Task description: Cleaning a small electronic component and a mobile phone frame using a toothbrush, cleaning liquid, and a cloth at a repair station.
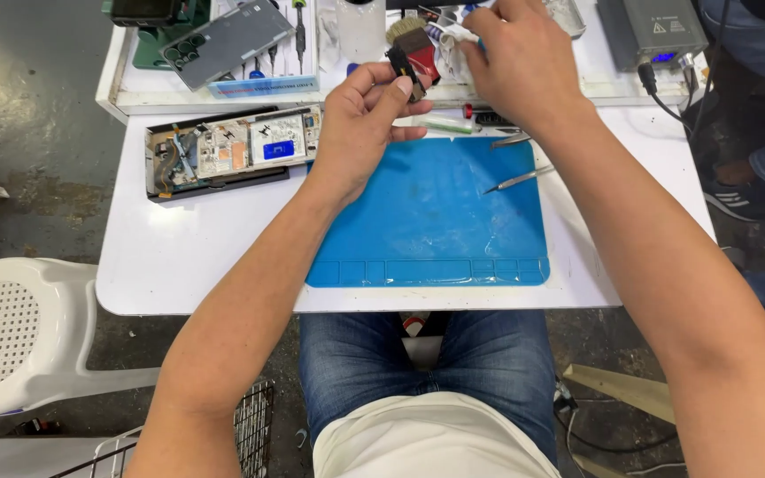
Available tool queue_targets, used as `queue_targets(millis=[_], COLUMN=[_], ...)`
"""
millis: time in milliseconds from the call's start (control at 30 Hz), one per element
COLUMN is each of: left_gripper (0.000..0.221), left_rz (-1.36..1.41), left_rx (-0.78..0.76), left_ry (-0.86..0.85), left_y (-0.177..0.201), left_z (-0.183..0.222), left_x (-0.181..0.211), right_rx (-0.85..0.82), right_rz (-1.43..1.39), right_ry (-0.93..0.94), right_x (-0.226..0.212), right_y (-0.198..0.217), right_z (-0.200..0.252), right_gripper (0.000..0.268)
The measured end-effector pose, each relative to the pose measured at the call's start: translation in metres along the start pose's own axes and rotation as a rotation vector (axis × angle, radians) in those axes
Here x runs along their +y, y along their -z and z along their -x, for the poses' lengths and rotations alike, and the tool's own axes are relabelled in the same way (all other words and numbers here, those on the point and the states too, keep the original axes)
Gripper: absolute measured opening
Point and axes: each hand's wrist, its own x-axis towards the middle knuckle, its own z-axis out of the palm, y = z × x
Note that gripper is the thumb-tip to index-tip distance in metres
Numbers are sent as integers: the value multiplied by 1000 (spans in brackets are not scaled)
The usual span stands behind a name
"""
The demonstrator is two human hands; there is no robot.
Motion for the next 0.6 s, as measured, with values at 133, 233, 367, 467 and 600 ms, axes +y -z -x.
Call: queue_targets(millis=[133,233,367,467,600], left_gripper=[23,14,23,20,24], left_rz=[-83,-52,-162,-161,-222], left_rx=[11,-12,-32,-23,-3], left_ry=[7,1,17,11,-117], left_y=[-1,-1,-5,-4,-4], left_z=[3,0,6,8,7], left_x=[4,4,4,4,6], right_rx=[2,-10,-133,-176,-277], right_rz=[70,-409,-881,-945,-995], right_ry=[35,-187,-445,-500,-493], right_x=[3,-9,-18,-15,-27], right_y=[-17,8,23,28,57], right_z=[-14,-23,-17,-14,-9], right_gripper=[17,8,11,13,13])
